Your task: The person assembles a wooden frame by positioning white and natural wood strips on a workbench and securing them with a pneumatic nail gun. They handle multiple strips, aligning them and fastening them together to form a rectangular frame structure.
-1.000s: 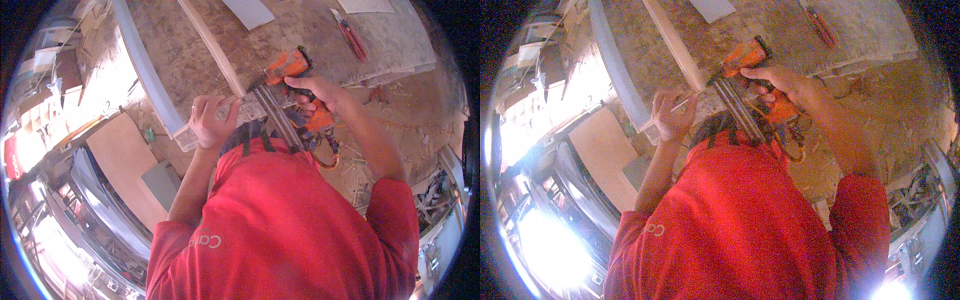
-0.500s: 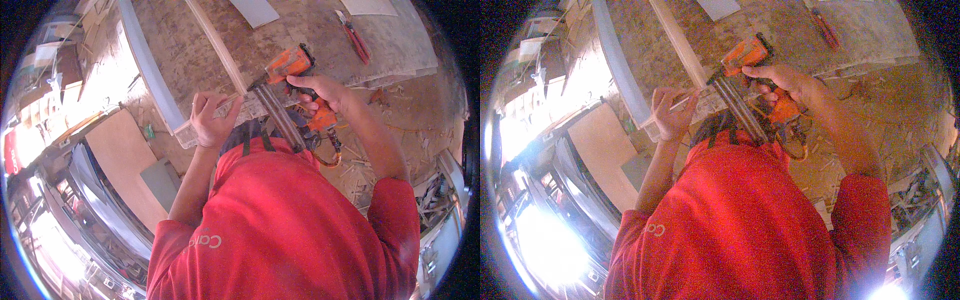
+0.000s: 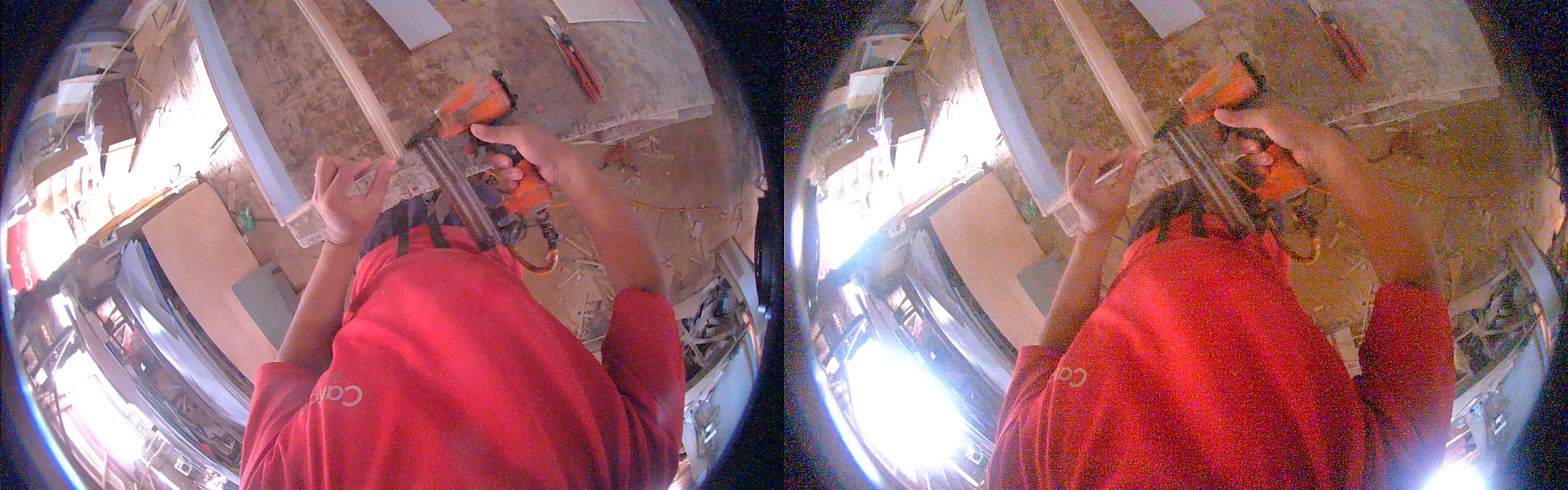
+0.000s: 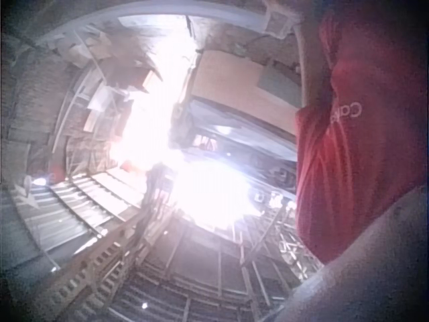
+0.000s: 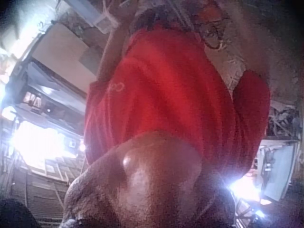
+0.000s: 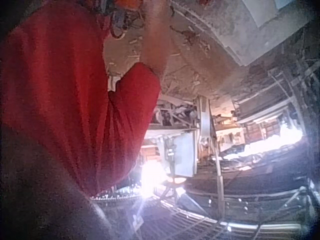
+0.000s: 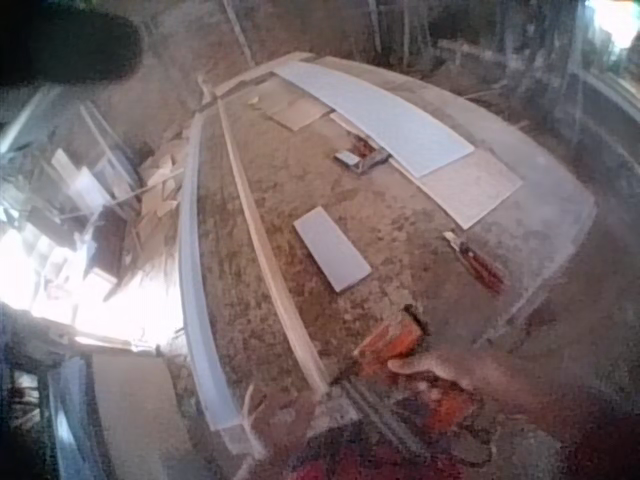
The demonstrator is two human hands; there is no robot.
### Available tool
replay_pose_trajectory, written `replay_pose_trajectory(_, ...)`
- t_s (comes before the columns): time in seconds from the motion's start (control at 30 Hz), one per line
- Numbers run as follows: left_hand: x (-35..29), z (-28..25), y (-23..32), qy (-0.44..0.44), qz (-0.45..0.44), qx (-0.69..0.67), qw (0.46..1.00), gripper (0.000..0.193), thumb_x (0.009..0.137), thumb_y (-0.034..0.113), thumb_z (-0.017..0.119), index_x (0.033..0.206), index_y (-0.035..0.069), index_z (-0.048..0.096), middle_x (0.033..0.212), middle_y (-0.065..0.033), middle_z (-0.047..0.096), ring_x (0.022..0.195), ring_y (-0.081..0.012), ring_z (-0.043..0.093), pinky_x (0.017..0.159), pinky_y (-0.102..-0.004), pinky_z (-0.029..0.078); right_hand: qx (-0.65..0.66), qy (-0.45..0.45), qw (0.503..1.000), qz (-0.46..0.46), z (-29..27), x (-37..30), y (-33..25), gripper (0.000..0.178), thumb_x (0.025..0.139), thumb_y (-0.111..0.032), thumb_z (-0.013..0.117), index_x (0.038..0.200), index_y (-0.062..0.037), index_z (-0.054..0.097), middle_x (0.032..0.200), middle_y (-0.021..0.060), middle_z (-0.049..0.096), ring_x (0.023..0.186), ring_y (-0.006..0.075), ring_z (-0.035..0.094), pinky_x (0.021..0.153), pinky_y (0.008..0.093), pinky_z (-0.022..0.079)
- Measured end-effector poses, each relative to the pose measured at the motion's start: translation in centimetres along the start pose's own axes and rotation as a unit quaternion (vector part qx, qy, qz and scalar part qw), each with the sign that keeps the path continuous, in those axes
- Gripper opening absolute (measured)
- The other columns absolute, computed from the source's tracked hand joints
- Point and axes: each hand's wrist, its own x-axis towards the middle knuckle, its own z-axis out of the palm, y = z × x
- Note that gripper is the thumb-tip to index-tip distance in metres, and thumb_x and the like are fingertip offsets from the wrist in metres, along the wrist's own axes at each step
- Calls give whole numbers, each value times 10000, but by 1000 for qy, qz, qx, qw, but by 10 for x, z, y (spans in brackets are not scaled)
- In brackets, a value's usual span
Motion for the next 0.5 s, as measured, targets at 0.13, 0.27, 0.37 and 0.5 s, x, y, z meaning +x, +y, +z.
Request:
replay_pose_trajectory(0.13,0,0,1,-3,-17,-12,1000,256,716,148,933,798,41,716,767,-60,578,716,-233,583,652,-359,484,-1,16,1000,8,2,-3,-2,473,981,-509,681,1093,-49,665,577,-50,422,440,99,412,467,294,356)
replay_pose_trajectory(0.27,-1,1,1,-3,-32,-24,999,255,710,149,937,791,45,718,772,-62,585,711,-227,585,654,-356,486,-7,-2,1000,11,6,-4,-7,465,982,-498,685,1095,-47,665,581,-51,424,442,99,417,467,288,349)
replay_pose_trajectory(0.37,-1,-1,0,-13,-43,-18,999,263,703,151,942,794,44,720,782,-60,594,711,-220,593,657,-348,490,-2,10,1000,1,8,-4,-4,461,978,-498,690,1100,-54,667,585,-51,426,445,98,416,467,282,340)
replay_pose_trajectory(0.5,5,-5,3,-16,-18,-37,999,206,722,90,901,816,38,726,798,-68,600,717,-214,604,645,-335,491,-2,7,1000,8,8,-4,-3,453,970,-501,699,1088,-64,672,591,-54,422,451,98,416,468,284,335)
